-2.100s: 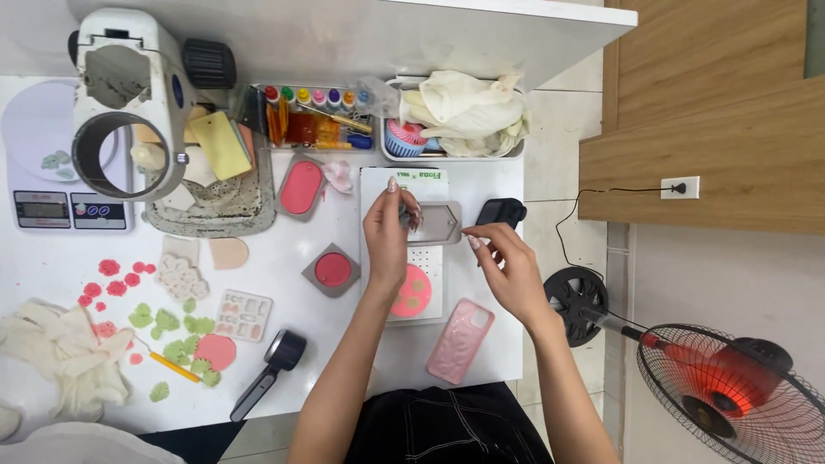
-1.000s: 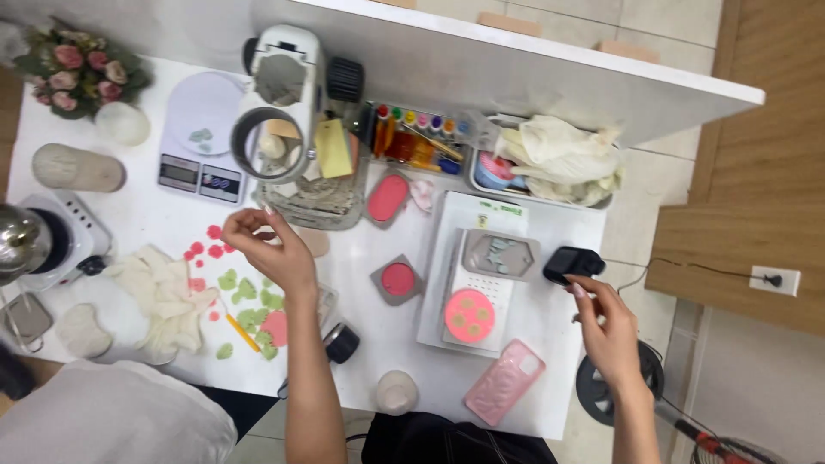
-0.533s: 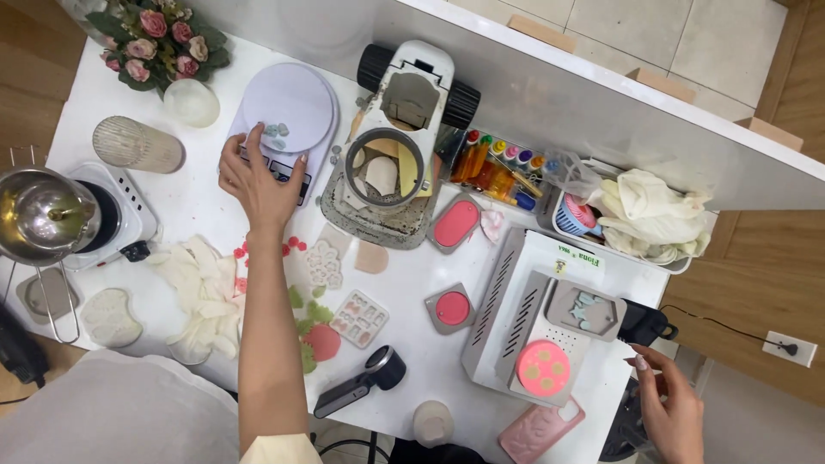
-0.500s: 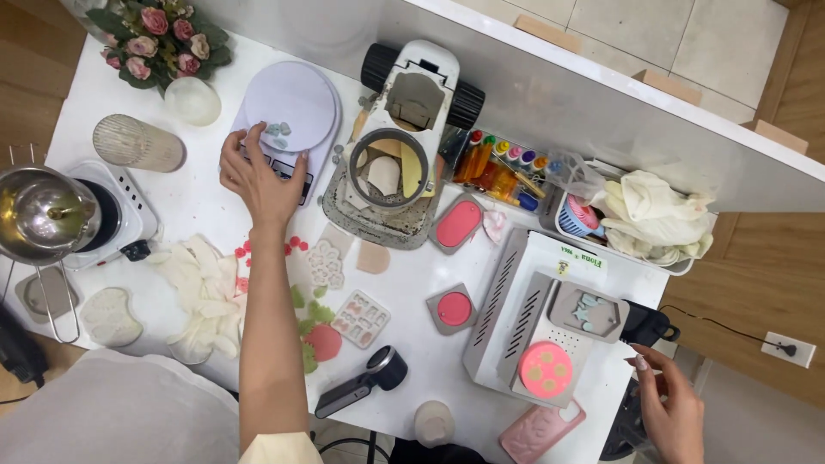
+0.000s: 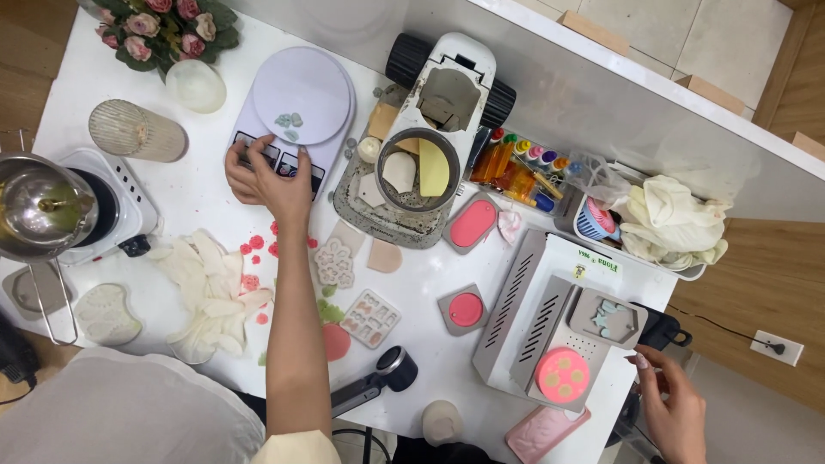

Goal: The person picks up small colored wax flower pieces from the worktable and places them on a digital scale, then transfers the wax pieces into the melting pot of a wax melter machine. They repeatedly weigh and add wax pieces, and at one point carry a container of wax pieces to a wooden table and sort small tins before returning to the melter.

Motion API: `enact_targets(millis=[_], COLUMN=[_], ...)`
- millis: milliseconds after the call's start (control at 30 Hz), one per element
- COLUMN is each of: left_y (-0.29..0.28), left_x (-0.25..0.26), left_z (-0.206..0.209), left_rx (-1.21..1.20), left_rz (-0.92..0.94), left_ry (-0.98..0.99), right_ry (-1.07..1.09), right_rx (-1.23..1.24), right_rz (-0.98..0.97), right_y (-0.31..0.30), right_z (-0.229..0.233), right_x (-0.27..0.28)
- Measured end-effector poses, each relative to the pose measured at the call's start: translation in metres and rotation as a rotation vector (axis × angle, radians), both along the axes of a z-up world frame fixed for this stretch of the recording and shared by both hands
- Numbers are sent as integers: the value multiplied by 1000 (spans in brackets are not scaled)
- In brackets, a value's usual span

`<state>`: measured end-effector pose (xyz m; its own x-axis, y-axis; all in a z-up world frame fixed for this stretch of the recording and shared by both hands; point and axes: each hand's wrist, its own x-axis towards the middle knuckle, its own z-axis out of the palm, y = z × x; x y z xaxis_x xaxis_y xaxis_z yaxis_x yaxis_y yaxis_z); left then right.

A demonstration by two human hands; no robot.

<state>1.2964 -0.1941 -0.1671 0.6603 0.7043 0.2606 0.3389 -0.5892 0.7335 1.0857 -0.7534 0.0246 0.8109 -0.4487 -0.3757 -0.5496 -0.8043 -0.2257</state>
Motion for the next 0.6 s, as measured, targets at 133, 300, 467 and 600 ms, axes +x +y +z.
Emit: enact_targets(millis=[133, 300, 467, 600], left_y=[1, -1, -7, -11], left_x=[-1, -5, -9, -11], left_z=[1, 7, 31, 30], left_rx=[-46, 29, 57, 30], left_rz=[35, -24, -103, -108], left_ry=[-9, -1, 26, 15], right_ry=[-5, -17, 3, 71], right_rx=[12, 36, 22, -33], right_rz=[5, 14, 10, -9], right_y=[-1, 6, -1, -8], right_z=[-2, 3, 0, -8], right_x=[0, 2, 0, -2])
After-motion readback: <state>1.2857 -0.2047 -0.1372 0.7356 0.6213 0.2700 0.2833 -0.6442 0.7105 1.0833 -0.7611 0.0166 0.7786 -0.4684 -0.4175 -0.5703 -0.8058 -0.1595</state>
